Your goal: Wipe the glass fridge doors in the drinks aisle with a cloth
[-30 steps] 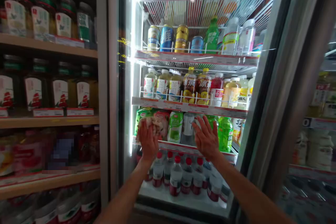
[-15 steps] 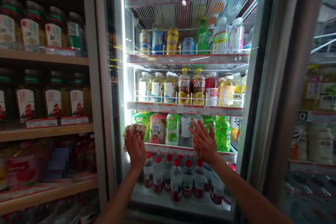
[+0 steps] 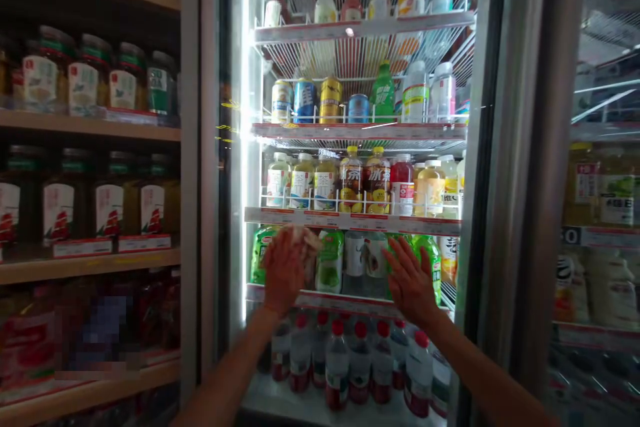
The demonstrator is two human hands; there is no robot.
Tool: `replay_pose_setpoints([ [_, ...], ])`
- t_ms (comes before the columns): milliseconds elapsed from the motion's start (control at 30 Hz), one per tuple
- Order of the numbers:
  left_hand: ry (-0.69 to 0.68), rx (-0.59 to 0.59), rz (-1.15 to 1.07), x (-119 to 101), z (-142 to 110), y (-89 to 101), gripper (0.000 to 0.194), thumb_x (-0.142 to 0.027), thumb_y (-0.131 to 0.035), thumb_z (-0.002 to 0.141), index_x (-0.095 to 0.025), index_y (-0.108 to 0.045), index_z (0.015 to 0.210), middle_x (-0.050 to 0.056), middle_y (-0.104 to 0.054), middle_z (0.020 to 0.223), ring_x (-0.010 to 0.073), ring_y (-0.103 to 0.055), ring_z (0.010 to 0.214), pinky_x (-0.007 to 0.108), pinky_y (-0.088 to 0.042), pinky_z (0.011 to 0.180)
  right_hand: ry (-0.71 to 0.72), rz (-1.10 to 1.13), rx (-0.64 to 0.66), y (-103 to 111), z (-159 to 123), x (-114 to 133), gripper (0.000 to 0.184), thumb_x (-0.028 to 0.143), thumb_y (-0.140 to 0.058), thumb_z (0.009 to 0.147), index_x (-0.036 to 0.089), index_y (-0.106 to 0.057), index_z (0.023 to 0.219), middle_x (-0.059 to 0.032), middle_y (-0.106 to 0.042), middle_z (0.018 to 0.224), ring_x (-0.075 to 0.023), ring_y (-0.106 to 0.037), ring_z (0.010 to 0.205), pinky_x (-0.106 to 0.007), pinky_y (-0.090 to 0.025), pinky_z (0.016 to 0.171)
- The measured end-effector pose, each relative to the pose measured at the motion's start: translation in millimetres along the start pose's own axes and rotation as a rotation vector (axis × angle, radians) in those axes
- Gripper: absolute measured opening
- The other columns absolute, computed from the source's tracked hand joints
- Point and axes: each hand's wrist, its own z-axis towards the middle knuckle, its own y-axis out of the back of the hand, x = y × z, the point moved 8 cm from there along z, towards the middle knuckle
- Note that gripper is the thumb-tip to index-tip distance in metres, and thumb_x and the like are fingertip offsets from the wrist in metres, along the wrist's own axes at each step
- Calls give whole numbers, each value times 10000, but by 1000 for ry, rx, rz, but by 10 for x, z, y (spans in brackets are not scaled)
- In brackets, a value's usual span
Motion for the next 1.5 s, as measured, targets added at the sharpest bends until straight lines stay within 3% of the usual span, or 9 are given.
replay_pose_setpoints([
  [133, 394, -245, 36, 477, 132, 131, 501, -192, -406, 869, -166, -317, 1361, 142, -248, 1465, 220, -176, 1378, 468, -204, 1104, -60, -29, -26, 57, -2, -101, 501, 201, -389, 862, 208, -335, 1360, -86, -373, 1418, -239, -241, 1357, -524, -120, 1114],
  [400, -310, 162, -95, -769, 359, -259, 358, -148, -457, 827, -231, -525, 1169, 59, -446, 1366, 199, -270, 1346, 447, -154, 1122, -86, -5, -69, 30, -15, -57, 516, 186, -401, 857, 221, -327, 1366, -81, -373, 1419, -248, -245, 1355, -534, -112, 1113],
  [700, 309, -228, -38, 434, 551, 49, 469, -236, -371, 889, -189, -336, 1354, 104, -288, 1455, 218, -197, 1372, 477, -186, 1121, -105, 2, -75, 56, -10, -62, 491, 187, -388, 856, 206, -357, 1346, -93, -411, 1393, -247, -245, 1355, -524, -116, 1114],
  [800, 189, -141, -37, 22, 646, -78, 484, -183, -387, 867, -180, -340, 1349, 113, -311, 1444, 216, -205, 1370, 491, -200, 1110, -107, 14, -80, 52, -5, -55, 485, 185, -393, 855, 207, -367, 1339, -92, -416, 1389, -251, -250, 1353, -527, -116, 1111],
  [933, -283, 85, -89, -870, 668, -318, 412, -140, -436, 834, -215, -468, 1237, 68, -415, 1389, 189, -246, 1356, 445, -176, 1121, -98, 26, -89, 54, -22, -70, 497, 188, -389, 857, 213, -348, 1352, -84, -396, 1404, -252, -248, 1354, -534, -111, 1112],
  [1000, -400, 135, -103, -976, 653, -344, 401, -131, -440, 832, -238, -486, 1216, 40, -442, 1371, 172, -262, 1349, 422, -163, 1128, -86, 27, -82, 54, -28, -72, 506, 190, -385, 856, 213, -337, 1359, -84, -388, 1410, -253, -246, 1354, -532, -118, 1112],
  [1267, 348, -208, -88, 490, 851, -24, 451, -263, -357, 886, -146, -385, 1321, 135, -291, 1448, 245, -188, 1373, 506, -136, 1125, -116, 18, -65, 60, -6, -67, 478, 201, -385, 859, 208, -370, 1336, -87, -419, 1388, -238, -234, 1360, -510, -104, 1122],
  [1367, 266, -177, -84, 173, 903, -93, 452, -231, -357, 880, -152, -377, 1325, 125, -301, 1446, 229, -194, 1372, 490, -162, 1124, -120, 13, -62, 48, -9, -63, 493, 193, -386, 856, 218, -355, 1347, -75, -412, 1395, -235, -235, 1360, -511, -101, 1123],
  [1500, -206, 66, -107, -764, 881, -345, 401, -158, -415, 845, -202, -471, 1240, 73, -385, 1409, 194, -243, 1357, 441, -184, 1124, -111, 31, -67, 52, -27, -76, 504, 188, -380, 857, 224, -337, 1358, -70, -388, 1411, -238, -232, 1361, -521, -118, 1118],
])
